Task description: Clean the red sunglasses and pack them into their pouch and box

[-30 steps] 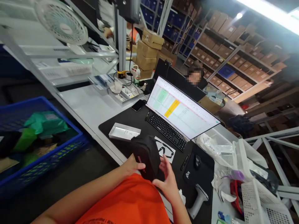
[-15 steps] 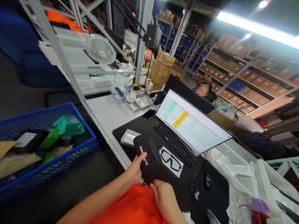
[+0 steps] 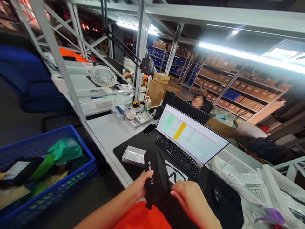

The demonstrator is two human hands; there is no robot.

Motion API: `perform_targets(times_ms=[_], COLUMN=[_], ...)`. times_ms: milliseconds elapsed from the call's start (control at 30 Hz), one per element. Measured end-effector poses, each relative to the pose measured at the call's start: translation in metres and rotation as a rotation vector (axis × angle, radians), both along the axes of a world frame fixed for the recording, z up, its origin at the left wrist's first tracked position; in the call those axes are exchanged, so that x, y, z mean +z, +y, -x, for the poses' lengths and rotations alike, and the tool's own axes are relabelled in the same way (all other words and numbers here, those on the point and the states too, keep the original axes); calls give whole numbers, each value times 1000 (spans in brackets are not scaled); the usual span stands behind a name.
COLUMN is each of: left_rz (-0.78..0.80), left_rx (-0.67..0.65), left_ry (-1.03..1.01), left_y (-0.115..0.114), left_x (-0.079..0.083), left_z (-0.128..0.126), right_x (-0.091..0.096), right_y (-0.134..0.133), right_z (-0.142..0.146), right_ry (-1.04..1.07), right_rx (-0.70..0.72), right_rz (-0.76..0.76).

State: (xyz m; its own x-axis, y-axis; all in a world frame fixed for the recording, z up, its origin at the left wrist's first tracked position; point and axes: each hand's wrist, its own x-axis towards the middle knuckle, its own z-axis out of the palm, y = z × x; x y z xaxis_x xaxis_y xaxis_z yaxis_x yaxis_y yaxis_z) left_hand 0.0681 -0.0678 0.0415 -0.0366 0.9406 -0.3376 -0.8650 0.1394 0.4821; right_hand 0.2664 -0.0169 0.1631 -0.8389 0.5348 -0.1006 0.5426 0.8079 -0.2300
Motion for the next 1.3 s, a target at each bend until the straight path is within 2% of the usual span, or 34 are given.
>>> perform_targets(times_ms=[100,200,267,333,400,467,567,633,700,767,833,933,1033,1133,1233,1300], left_rz=[-51,-91,-167,-273,-359,-419,-483,-472,-432,-430,-456,-455,-459,-529,-664,-763], left_rx=[-48,-116,-269,-483,-654,-772,-893,-905,-816,-646,-501,-473,-549,-600,-684,-769], left_ry=[19,31,46,86,146,223,308,295,248,240,325,587,781,900,1000,1015], left_y=[-1,-6,-10,-12,-9,-3,7,10,8,2,-8,-19,-21,-15,-6,-1], left_x=[4,4,3,6,11,19,24,20,12,5,4,14,31,46,62,74], left_z=[0,-1,-1,1,4,6,6,1,-5,-8,-6,3,11,9,1,-3], right_x=[13,17,20,22,21,14,-9,-26,-39,-47,-51,-50,-39,-22,-14,-17], right_y=[9,21,32,44,57,66,69,65,58,50,42,30,22,19,24,33], right_z=[-2,-4,-5,-3,1,8,21,28,30,28,23,15,2,-26,-62,-79], right_ry=[71,141,203,271,344,419,588,741,891,992,1028,1019,949,842,746,723], right_rx=[5,-4,-21,-46,-76,-96,-177,-294,-444,-598,-714,-748,-668,-499,-270,-138], right_rz=[71,152,191,233,325,485,773,921,986,992,958,812,608,419,336,337])
